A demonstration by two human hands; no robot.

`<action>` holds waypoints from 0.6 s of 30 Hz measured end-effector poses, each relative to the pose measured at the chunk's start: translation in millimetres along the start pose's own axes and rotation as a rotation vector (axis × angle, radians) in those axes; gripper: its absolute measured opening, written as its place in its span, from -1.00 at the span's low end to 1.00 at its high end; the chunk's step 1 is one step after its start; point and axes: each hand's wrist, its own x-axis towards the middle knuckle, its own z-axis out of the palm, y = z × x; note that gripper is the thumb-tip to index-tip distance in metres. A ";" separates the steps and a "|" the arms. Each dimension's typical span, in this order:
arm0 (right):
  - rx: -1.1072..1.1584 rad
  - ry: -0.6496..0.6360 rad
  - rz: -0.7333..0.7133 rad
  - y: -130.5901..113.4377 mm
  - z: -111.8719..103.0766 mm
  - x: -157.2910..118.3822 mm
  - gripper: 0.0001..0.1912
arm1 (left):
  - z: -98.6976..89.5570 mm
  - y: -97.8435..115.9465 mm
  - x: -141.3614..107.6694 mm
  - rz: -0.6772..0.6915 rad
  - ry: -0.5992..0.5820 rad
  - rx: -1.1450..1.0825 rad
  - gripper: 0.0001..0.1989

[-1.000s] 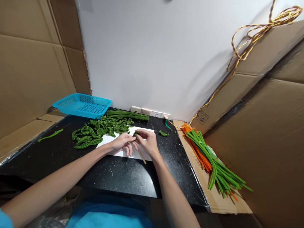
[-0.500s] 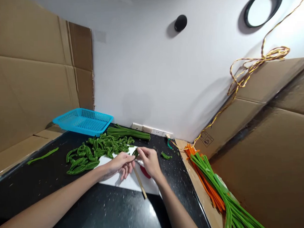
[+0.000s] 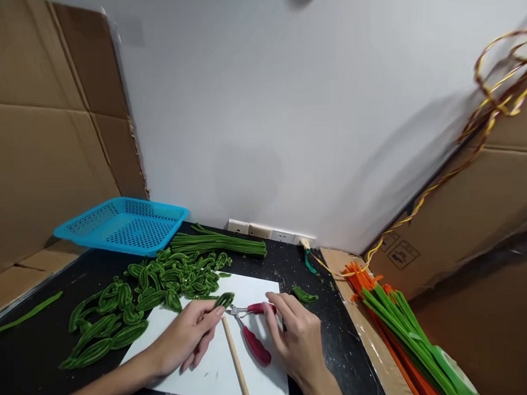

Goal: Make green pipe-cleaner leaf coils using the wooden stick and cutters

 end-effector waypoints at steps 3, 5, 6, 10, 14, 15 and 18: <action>0.008 -0.183 -0.035 -7.4 -2.1 2.9 -0.65 | -13.8 9.9 -9.0 0.186 0.248 0.176 -0.55; -0.034 -0.281 -0.050 -7.4 -4.3 5.0 -0.43 | -33.6 19.4 -14.4 0.406 0.416 0.486 -0.63; -0.057 -0.306 -0.050 -6.0 -5.3 5.3 -0.35 | -46.0 24.2 -16.4 0.528 0.503 0.665 -0.67; -0.101 -0.286 -0.079 1.5 -7.2 1.9 -0.26 | -96.5 34.6 -17.9 0.694 0.743 1.203 -0.78; -0.078 -0.249 -0.156 3.6 -3.9 -1.7 -0.31 | -124.4 27.1 -13.1 0.667 0.725 1.367 -0.75; -0.074 -0.247 -0.175 3.5 -2.7 -2.1 -0.31 | -127.6 23.8 -12.2 0.655 0.722 1.385 -0.75; -0.070 -0.246 -0.240 3.5 0.6 -2.1 -0.24 | -132.5 15.6 -11.8 0.600 0.705 1.371 -0.75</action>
